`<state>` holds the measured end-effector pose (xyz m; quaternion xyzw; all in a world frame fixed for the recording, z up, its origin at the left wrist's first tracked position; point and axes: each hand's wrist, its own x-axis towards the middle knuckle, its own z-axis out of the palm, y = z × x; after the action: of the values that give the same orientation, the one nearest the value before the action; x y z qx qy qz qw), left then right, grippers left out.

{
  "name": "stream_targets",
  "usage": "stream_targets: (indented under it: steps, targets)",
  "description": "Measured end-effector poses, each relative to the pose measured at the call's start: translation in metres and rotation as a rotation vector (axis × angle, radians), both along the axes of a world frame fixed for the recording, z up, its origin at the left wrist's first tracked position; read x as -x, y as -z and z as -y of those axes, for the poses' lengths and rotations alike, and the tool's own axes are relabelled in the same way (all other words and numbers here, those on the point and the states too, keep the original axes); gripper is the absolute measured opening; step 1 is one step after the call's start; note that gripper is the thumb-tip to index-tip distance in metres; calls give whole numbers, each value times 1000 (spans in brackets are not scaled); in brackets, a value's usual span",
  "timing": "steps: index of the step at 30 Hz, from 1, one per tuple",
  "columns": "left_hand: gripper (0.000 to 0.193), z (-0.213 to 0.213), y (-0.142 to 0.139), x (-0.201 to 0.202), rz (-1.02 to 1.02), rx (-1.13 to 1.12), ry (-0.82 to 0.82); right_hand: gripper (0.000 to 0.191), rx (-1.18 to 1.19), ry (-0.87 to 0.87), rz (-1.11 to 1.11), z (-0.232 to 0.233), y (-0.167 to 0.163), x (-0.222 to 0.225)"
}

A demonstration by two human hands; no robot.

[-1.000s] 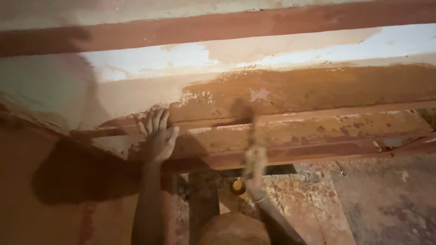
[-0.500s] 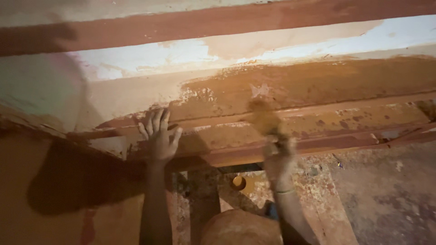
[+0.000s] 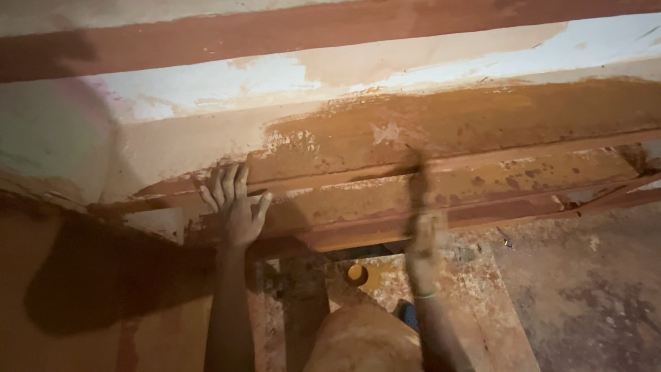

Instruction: The person paints a horizontal wooden beam with brown paint using a brush. They repeatedly dip the brush into a small container and apply paint in long strokes along the beam's length.

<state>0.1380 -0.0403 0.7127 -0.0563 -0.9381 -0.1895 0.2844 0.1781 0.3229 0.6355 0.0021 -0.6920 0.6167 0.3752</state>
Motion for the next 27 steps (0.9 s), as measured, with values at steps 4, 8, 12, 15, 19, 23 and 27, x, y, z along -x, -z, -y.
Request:
stream_targets:
  steps: [4, 8, 12, 15, 19, 23, 27]
  targets:
    - [75, -3, -1, 0, 6, 4, -33, 20, 40, -539, 74, 62, 10, -26]
    - [72, -5, -1, -3, -35, 16, -37, 11, 10, -791, 59, 63, 12, -37]
    - [72, -7, -5, -3, 2, 54, -62, 19, 100, -504, 31, 0, 13, -11]
    - [70, -12, -10, -4, -61, 23, -58, 33, 241, -276, 48, -67, 13, 5]
    - [75, -19, -15, -5, -6, 22, -67, 26, 449, 72, -56, -134, 3, 7]
    - [77, -26, -16, -4, 46, 36, -126, 19, 445, 254, -148, -164, -7, 15]
    - [80, -53, -17, 5, 71, 96, -254, 18, 57, 148, -66, -147, 3, 28]
